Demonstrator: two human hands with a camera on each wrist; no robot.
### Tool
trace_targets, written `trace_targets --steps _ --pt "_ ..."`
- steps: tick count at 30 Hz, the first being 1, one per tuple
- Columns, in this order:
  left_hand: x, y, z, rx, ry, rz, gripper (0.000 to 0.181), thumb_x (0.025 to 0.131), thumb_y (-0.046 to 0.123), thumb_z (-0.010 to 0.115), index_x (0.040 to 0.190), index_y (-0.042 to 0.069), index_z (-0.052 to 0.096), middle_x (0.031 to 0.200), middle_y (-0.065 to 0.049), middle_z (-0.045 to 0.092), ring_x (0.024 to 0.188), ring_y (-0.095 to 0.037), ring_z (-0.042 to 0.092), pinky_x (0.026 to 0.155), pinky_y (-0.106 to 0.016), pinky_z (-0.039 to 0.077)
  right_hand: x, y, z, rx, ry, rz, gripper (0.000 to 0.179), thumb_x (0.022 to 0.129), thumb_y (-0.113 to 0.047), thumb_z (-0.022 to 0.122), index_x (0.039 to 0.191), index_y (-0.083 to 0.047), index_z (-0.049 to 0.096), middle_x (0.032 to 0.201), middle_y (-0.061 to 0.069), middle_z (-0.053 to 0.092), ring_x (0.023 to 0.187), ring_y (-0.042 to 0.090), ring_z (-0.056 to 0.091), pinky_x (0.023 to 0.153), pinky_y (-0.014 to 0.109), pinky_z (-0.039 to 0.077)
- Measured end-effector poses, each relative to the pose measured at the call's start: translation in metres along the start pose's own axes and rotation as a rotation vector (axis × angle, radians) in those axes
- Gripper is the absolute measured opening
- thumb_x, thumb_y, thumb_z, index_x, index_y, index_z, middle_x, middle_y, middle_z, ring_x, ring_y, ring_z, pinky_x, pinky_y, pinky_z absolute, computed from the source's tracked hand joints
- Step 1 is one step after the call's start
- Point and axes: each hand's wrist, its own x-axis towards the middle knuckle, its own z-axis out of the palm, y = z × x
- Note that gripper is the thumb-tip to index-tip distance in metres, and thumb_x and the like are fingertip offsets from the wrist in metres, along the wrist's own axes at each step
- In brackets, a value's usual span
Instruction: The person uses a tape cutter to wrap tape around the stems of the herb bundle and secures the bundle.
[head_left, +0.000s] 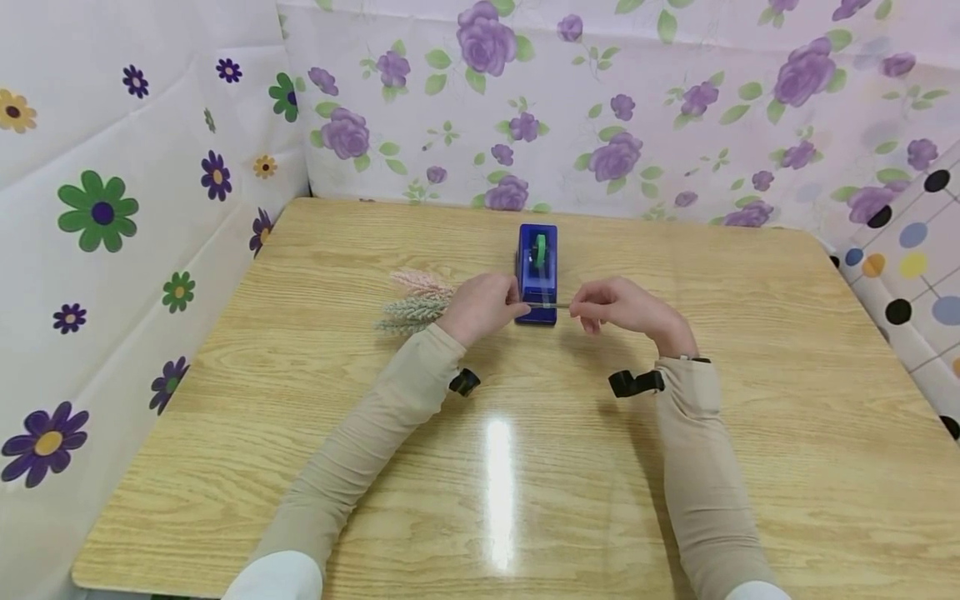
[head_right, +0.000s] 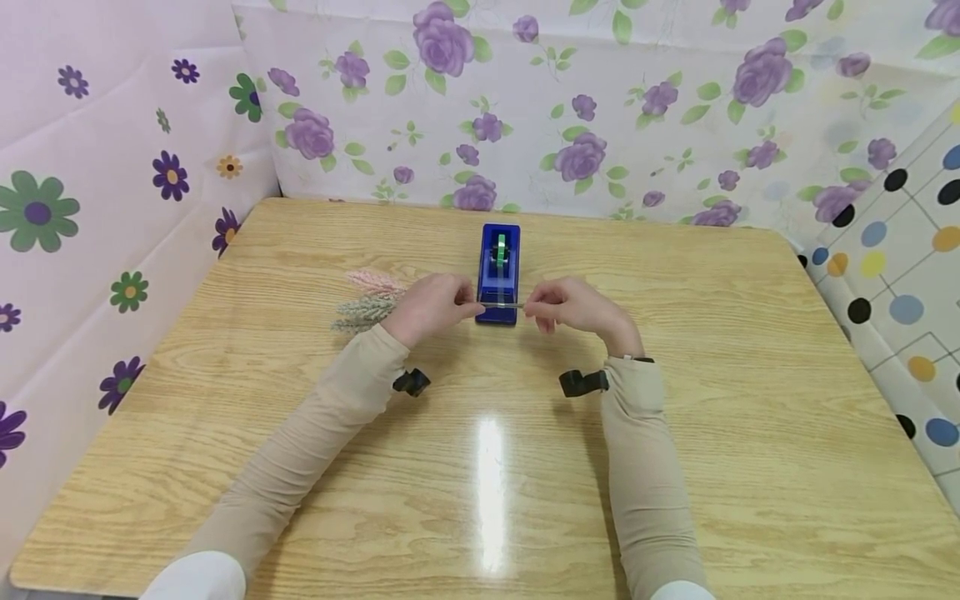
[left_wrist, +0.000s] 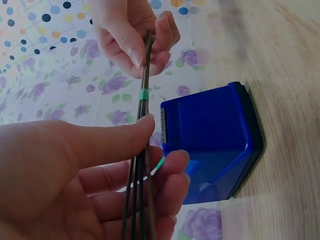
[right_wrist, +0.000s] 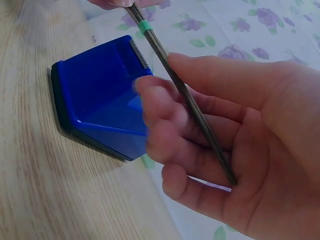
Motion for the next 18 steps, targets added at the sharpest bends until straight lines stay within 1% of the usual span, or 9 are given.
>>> trace_targets --steps 4,7,10,13,16,18 --pt "0.0 -0.0002 0.0009 0.0 0.012 0.012 0.022 0.095 0.032 0.063 0.09 0.01 0.062 0.083 -0.002 0.063 0.067 -0.013 0.049 0.061 -0.024 0.037 0.0001 -0.0007 -0.0007 -0.007 -0.005 0.008 0.038 0.104 -0.025 0.045 0.104 0.005 0.068 0.064 0.005 0.052 0.059 0.016 0.049 0.063 0.034 0.046" --pt "0.0002 -0.0003 0.0009 -0.035 0.018 0.006 0.026 0.095 0.034 0.062 0.086 0.01 0.064 0.076 0.001 0.06 0.062 -0.011 0.047 0.057 -0.023 0.036 0.0003 -0.0019 -0.0013 -0.018 0.003 0.023 0.038 0.104 -0.025 0.044 0.099 0.005 0.068 0.063 0.003 0.046 0.058 0.016 0.046 0.065 0.034 0.043" --pt "0.0004 -0.0004 0.0008 -0.066 0.022 0.009 0.034 0.098 0.035 0.056 0.081 0.007 0.066 0.065 0.002 0.052 0.054 -0.01 0.042 0.052 -0.022 0.033 0.0009 -0.0025 -0.0012 -0.042 0.015 0.034 0.035 0.103 -0.024 0.047 0.096 0.003 0.067 0.064 0.002 0.045 0.06 0.017 0.047 0.067 0.034 0.043" --pt "0.0007 -0.0007 0.0011 -0.071 0.028 0.015 0.037 0.1 0.032 0.053 0.081 0.004 0.069 0.063 0.002 0.05 0.052 -0.01 0.041 0.052 -0.023 0.033 0.0019 -0.0024 -0.0003 -0.046 0.022 0.042 0.034 0.103 -0.025 0.048 0.096 0.003 0.067 0.066 0.002 0.047 0.063 0.017 0.048 0.068 0.034 0.044" --pt "0.0008 -0.0005 0.001 -0.06 0.038 0.009 0.032 0.099 0.03 0.056 0.088 0.004 0.071 0.069 0.001 0.057 0.058 -0.011 0.045 0.056 -0.024 0.035 0.0027 -0.0024 0.0005 -0.04 0.027 0.044 0.034 0.102 -0.025 0.049 0.099 0.003 0.067 0.068 0.002 0.051 0.066 0.015 0.051 0.07 0.036 0.047" --pt "0.0009 -0.0005 0.001 -0.055 0.042 0.002 0.029 0.098 0.03 0.058 0.092 0.004 0.071 0.076 -0.001 0.063 0.062 -0.013 0.049 0.058 -0.025 0.037 0.0032 -0.0025 0.0008 -0.032 0.034 0.045 0.033 0.102 -0.025 0.05 0.102 0.003 0.067 0.069 0.003 0.054 0.067 0.017 0.053 0.071 0.037 0.049"
